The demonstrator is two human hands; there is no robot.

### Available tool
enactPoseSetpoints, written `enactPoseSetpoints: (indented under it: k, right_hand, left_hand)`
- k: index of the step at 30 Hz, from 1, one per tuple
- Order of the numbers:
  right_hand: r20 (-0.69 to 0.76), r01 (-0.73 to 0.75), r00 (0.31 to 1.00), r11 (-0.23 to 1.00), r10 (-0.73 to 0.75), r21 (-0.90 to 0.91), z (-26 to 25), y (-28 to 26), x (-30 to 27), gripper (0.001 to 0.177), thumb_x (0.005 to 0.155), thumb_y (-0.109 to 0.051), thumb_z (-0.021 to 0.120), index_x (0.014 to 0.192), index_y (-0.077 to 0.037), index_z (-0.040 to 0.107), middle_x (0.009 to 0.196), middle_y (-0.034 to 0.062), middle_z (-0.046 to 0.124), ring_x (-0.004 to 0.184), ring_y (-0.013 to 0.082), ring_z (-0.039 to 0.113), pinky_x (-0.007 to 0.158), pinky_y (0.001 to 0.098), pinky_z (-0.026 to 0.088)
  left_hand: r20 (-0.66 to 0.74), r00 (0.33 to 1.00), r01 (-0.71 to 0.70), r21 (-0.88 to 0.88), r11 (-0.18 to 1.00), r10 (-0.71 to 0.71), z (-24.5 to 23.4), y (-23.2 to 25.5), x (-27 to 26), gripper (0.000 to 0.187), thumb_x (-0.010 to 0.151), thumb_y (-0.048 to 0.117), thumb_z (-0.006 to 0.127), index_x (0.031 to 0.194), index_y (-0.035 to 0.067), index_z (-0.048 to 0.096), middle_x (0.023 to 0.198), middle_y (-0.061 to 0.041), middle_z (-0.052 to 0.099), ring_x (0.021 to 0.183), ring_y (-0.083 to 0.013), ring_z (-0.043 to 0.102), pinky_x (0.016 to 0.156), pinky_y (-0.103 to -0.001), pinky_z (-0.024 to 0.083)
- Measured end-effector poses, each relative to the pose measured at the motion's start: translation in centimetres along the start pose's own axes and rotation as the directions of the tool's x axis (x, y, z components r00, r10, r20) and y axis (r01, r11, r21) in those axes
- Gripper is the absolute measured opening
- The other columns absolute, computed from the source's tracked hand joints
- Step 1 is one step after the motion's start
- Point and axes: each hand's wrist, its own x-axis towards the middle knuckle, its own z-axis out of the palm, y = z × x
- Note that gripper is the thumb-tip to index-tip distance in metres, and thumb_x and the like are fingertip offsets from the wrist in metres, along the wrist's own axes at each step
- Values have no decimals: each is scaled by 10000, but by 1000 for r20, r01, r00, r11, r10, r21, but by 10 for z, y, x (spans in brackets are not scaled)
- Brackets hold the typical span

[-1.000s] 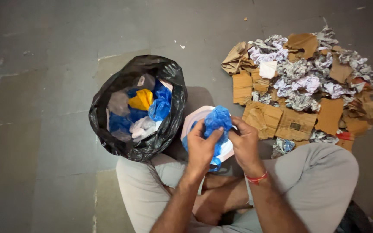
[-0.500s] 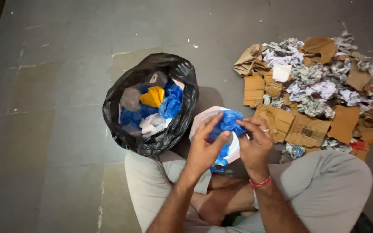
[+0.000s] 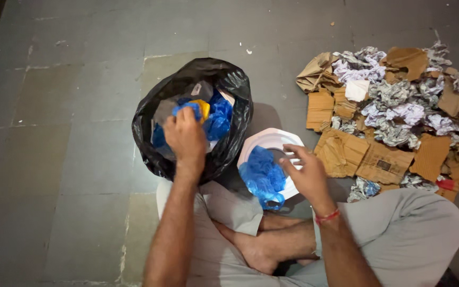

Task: The person sits on the floor and sorts waste materials by hand. They pick up blue plastic pieces and a white plastic ring from a black trash bag and place them into a white bowl, then transfer cardboard and crumpled paper from a pile on the floor into a second black trash bag.

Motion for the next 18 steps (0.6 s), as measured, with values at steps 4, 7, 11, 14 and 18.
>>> enactPoseSetpoints:
  k: [4,7,11,14,18]
  right_hand:
    - [209,-23,968,871,143,-491,20,34,1,566,804,-254,827,1290,-48,625,1285,229,638,1157,421,628,975,468,502]
    - [226,-55,953,850,202,-524,43,52,-4,716,760,-243,854,1363,-33,532,1393,313,500,1205,471,568,1025,477,481]
    - [132,-133,966,867,222,-481,60,74,-4,798,768,-168,812,1454,-19,433,1464,323,433,1223,499,535,1030,499,454]
    - [86,-70,988,865,129,-496,63,81,0,784,762,-117,808,1458,-36,457,1465,324,422,1247,509,521,1047,497,447]
    - [142,-81,965,771,218,-632,63,84,3,643,817,-141,728,1424,-120,517,1337,196,595,1180,429,573,975,508,476]
  left_hand:
    - [279,960,-17,130,991,-20,84,-48,-19,152,841,68,658,969,54,740,1146,-168,684,935,-373,699,800,-469,573]
    - [692,677,349,-3,937,-250,140,-69,-50,232,918,188,615,1026,31,748,1112,-283,687,1035,-470,672,890,-549,540]
    - [812,551,361,-23,932,-193,170,-87,-67,289,923,233,577,1077,52,741,1179,-279,689,1116,-454,656,950,-538,528]
    - [800,588,338,-112,934,-117,157,-87,-49,338,893,269,650,1118,21,699,1143,-301,677,1099,-461,641,937,-534,515]
    - [665,729,387,-204,899,-163,89,-61,-24,422,850,182,663,1250,46,654,1131,-299,670,1087,-454,640,919,-517,520]
